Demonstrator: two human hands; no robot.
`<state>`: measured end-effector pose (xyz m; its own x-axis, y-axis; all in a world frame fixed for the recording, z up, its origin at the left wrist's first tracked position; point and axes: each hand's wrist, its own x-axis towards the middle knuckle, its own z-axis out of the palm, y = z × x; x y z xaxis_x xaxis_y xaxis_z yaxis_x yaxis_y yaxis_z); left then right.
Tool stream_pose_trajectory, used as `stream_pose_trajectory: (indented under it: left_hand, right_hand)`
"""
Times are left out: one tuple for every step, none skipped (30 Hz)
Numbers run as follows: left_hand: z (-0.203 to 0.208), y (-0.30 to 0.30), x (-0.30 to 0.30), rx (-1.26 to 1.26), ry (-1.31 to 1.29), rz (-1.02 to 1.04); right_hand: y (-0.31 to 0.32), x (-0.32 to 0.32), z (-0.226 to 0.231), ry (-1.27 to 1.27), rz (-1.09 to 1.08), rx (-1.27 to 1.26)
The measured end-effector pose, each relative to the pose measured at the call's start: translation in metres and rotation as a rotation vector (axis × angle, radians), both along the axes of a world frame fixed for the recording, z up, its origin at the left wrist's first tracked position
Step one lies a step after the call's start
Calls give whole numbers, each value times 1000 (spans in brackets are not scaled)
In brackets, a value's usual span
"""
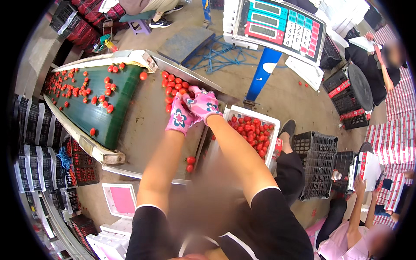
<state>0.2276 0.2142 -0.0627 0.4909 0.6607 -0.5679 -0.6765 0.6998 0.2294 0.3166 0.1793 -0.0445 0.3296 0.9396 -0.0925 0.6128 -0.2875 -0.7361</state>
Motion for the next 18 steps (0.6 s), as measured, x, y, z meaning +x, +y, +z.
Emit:
stream_pose_trajectory:
  left_hand:
    - [25,-13,1,-50,140,36]
    - [14,-8,-6,-32,171,-2]
    - [17,-8,-9,-11,199,-50]
    - [20,-14,-10,8,205,-77]
    - [18,-19,-11,3,271,-48]
    - [23,-22,-16,99,342,10]
    - [25,-27,-19,193,402,61]
    - [16,-27,-30,301,354,82]
    - [12,-29,-33,470,345,76]
    - [24,-42,-24,453,392,82]
    - [37,-52,-14,436,439,87]
    - [28,-48,-26,483,514,109]
    - [40,-65,-12,522,540,83]
    - [41,-75,4,517,563,12]
    - [45,-87,14,519,595,-48]
    - [46,-101,24,543,583,-164]
    - [44,-115,32,558,569,-287]
    - [46,-124,39,460,577,-443]
  right_hand:
    - [-3,1,10,113,28,-44]
    - [-3,-2,4,164,20,-14]
    - [-4,-4,0,211,4,17]
    - [-8,-6,-5,248,-17,71]
    - [-14,-10,-11,275,-44,61]
    - [-17,-20,-6,288,-54,93]
    - [-22,-28,-4,290,-71,122]
    - [-27,-37,-3,417,-37,244]
    - [-28,-42,-11,392,-72,348]
    - [-34,-43,-11,399,-106,380]
    - [-43,-41,-11,405,-141,412]
    - [-50,-46,3,384,-146,473]
    - [-61,-35,3,352,-159,503]
    - [-73,-20,-2,446,-179,510]
    - [-88,-8,-4,550,-188,523]
    - [-105,6,-5,575,-231,515]
    - [-126,19,-8,597,-280,499]
    - [-145,28,-2,774,-350,395]
